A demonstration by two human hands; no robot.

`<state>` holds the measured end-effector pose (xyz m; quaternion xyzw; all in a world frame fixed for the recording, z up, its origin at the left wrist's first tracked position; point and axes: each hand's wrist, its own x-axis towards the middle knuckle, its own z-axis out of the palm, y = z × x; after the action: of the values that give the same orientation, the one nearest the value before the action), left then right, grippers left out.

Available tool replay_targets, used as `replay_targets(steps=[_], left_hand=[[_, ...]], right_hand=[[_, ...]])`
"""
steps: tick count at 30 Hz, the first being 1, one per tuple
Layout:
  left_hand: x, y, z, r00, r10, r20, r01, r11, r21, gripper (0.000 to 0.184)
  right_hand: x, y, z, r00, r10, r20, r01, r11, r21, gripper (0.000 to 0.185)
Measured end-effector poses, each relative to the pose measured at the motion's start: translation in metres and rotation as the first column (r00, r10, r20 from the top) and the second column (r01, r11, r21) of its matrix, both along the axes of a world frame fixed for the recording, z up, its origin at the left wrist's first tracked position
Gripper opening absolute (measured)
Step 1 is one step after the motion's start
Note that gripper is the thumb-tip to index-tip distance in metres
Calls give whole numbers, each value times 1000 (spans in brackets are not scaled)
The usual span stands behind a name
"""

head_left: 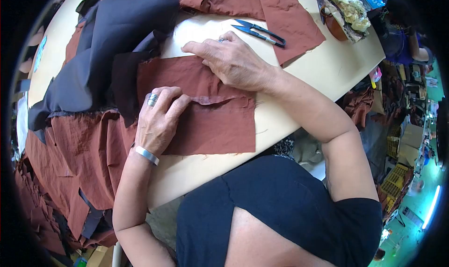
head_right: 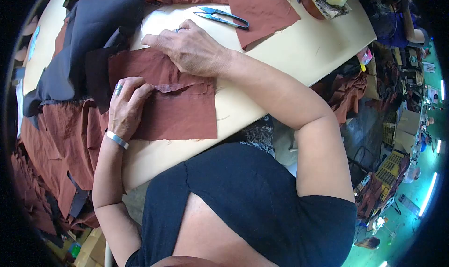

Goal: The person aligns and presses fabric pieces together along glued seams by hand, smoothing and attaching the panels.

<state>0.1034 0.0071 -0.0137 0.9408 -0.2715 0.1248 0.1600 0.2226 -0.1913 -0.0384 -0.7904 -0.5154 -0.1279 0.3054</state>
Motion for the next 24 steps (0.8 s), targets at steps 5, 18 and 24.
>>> replay_targets(steps=[5,18,24], left_hand=[[5,-2,2,1000,-6,-26,4,999,-48,19],[3,-1,1,977,-154,151,140,985,97,19],[-1,0,0,968,-153,199,138,986,88,21]], right_hand=[[-1,0,0,999,-21,39,21,1000,12,43],[-1,-3,6,999,35,35,-33,999,-41,44],[2,-6,5,998,42,54,-42,999,-9,42]])
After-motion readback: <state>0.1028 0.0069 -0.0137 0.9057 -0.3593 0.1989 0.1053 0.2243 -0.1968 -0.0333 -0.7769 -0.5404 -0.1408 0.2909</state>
